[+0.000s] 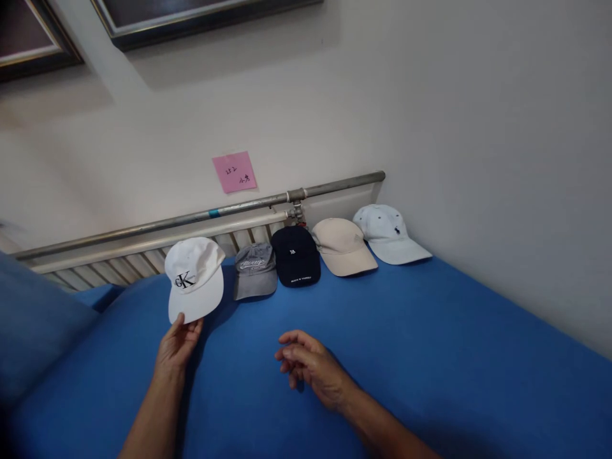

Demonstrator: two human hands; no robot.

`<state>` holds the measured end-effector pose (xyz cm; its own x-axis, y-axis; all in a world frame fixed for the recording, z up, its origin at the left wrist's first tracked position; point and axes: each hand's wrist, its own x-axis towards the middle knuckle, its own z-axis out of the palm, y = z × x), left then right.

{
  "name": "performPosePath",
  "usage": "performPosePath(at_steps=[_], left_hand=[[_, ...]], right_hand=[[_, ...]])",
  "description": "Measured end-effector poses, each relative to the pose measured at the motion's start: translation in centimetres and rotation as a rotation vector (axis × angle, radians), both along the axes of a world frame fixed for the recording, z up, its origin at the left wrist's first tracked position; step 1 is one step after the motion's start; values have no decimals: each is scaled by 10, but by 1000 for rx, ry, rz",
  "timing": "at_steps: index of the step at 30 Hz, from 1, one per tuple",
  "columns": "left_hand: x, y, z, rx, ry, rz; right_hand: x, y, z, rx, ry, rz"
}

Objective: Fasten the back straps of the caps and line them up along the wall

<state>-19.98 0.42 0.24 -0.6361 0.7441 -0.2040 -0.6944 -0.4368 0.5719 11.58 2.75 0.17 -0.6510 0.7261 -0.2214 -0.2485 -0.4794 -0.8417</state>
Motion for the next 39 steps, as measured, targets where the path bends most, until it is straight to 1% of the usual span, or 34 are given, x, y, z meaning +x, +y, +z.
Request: performPosePath(at_steps=[4,11,15,24,30,34,39], left_hand=[[-19,20,-8,-31,-10,7],[-41,60,-9,-69,-13,2],[-47,73,-10,-111,-23,-18],[-54,77,-10,-221,-50,-24],[-56,78,-12,-290,-44,-1],[-57,76,-16,-331,-38,16],[-57,70,-18,-363,-25,42]], right_hand=[[-1,8,0,-9,-10,-3],[-3,12,0,-43,-1,30],[-3,12,-2,-48,-7,34],[-3,9,4,-51,-36,37],[-4,9,1,-33,-55,39],[-6,10,-1,-23,-66,47],[-6,10,2,-3,-78,46]])
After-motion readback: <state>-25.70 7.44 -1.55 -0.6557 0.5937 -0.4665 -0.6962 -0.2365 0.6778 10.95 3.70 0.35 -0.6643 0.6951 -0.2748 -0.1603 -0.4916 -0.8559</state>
